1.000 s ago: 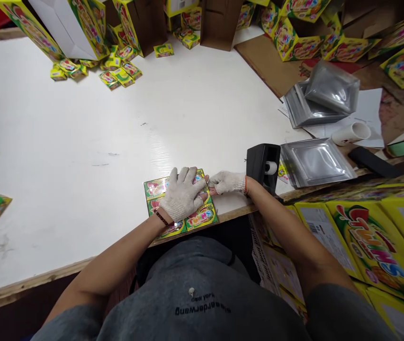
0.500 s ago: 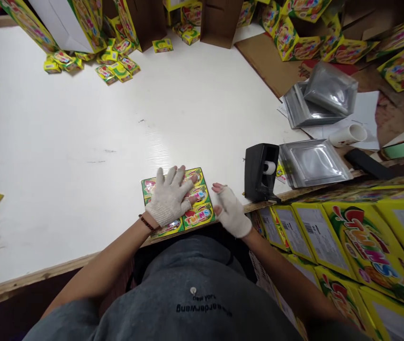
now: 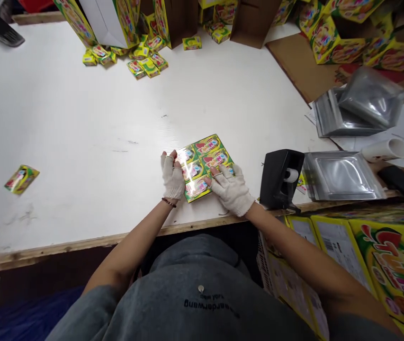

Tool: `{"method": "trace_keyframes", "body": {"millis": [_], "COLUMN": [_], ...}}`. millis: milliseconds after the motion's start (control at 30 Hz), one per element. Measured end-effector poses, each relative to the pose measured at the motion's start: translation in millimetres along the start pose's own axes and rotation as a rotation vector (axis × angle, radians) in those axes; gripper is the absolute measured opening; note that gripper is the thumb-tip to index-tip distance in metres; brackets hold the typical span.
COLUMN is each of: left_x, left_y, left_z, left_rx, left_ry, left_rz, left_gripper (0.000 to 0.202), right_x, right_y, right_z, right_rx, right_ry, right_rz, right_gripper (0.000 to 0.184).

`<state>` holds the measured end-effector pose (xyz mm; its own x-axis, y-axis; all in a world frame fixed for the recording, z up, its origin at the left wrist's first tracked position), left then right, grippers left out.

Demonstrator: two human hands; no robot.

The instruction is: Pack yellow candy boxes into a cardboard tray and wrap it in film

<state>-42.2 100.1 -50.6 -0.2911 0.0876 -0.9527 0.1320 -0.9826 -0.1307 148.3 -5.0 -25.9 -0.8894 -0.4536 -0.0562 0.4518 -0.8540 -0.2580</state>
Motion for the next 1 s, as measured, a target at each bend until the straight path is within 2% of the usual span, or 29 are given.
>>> {"method": "trace_keyframes", "body": {"millis": [67, 100, 200, 233, 267, 367, 433, 467, 567, 600, 667, 733, 800, 900, 1000], "left_x": [-12.3, -22.1, -49.0, -53.2, -55.7, -60.5, -62.9, -63.8, -66.7, -68.4, -72.2, -75.7, -78.1, -81.1, -81.4], "left_y": [-4.6, -3.1, 24.2, 36.3, 46.1, 61.5, 67.4, 69.2, 70.4, 70.5, 69.9, 67.8, 64.2, 60.2, 59.3], "left_z": [-7.5, -9.5, -13.2, -11.5, -8.6, -2.7, -5.6, -7.7, -10.2, -9.4, -7.8, -9.1, -14.7, -25.2, -32.3], "left_rx": [0.017, 0.086, 0.496, 0.613, 0.684, 0.690, 0.687, 0.690, 0.682, 0.672, 0.660, 0.667, 0.694, 0.735, 0.770], "left_ry": [-0.024, -0.051, -0.134, -0.155, -0.173, -0.276, -0.374, -0.415, -0.452, -0.435, -0.390, -0.373, -0.409, -0.475, -0.495], "left_rz": [-0.120, -0.241, -0.691, -0.797, -0.869, -0.983, -1.057, -1.086, -1.126, -1.138, -1.149, -1.132, -1.083, -1.020, -0.986], "left_gripper": [0.040, 0.038, 0.028, 0.025, 0.022, 0.015, 0.015, 0.017, 0.020, 0.019, 0.016, 0.015, 0.015, 0.017, 0.017], "right_x": [13.8, 22.2, 42.1, 46.7, 49.8, 46.4, 25.7, 9.2, -53.5, -72.2, -101.2, -118.1, -125.4, -128.2, -118.9], "right_y": [-6.8, -8.3, -7.7, -6.7, -5.3, 5.2, 22.8, 35.8, 93.5, 115.2, 151.1, 171.6, 178.1, 177.5, 178.2], "right_z": [-4.8, -8.3, -15.5, -14.5, -10.8, 17.0, 44.0, 57.4, 90.6, 96.6, 93.1, 75.1, 56.4, 45.5, 55.4], "right_rx": [-0.049, -0.073, -0.146, -0.165, -0.182, -0.217, -0.236, -0.248, -0.316, -0.319, -0.227, -0.083, 0.006, -0.020, -0.107], "right_ry": [-0.003, -0.007, -0.035, -0.061, -0.097, -0.251, -0.337, -0.352, -0.209, -0.146, -0.159, -0.311, -0.444, -0.453, -0.404], "right_rz": [0.015, 0.000, -0.115, -0.132, -0.131, -0.054, -0.110, -0.201, -0.682, -0.841, -1.071, -1.158, -1.149, -1.147, -1.200], "right_gripper": [0.054, 0.054, 0.048, 0.046, 0.044, 0.040, 0.036, 0.035, 0.026, 0.025, 0.031, 0.041, 0.046, 0.042, 0.040]}}
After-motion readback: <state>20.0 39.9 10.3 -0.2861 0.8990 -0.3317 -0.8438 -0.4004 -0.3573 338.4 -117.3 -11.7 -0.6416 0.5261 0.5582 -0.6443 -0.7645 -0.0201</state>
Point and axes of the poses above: each hand's wrist, its own y-axis away from the middle knuckle, its own z-axis out of the back of the hand, x = y × z, the point moved 6 cm from there along -y, towards the middle knuckle, and after that the axes turned 8 degrees about y, right-handed, at the moved point
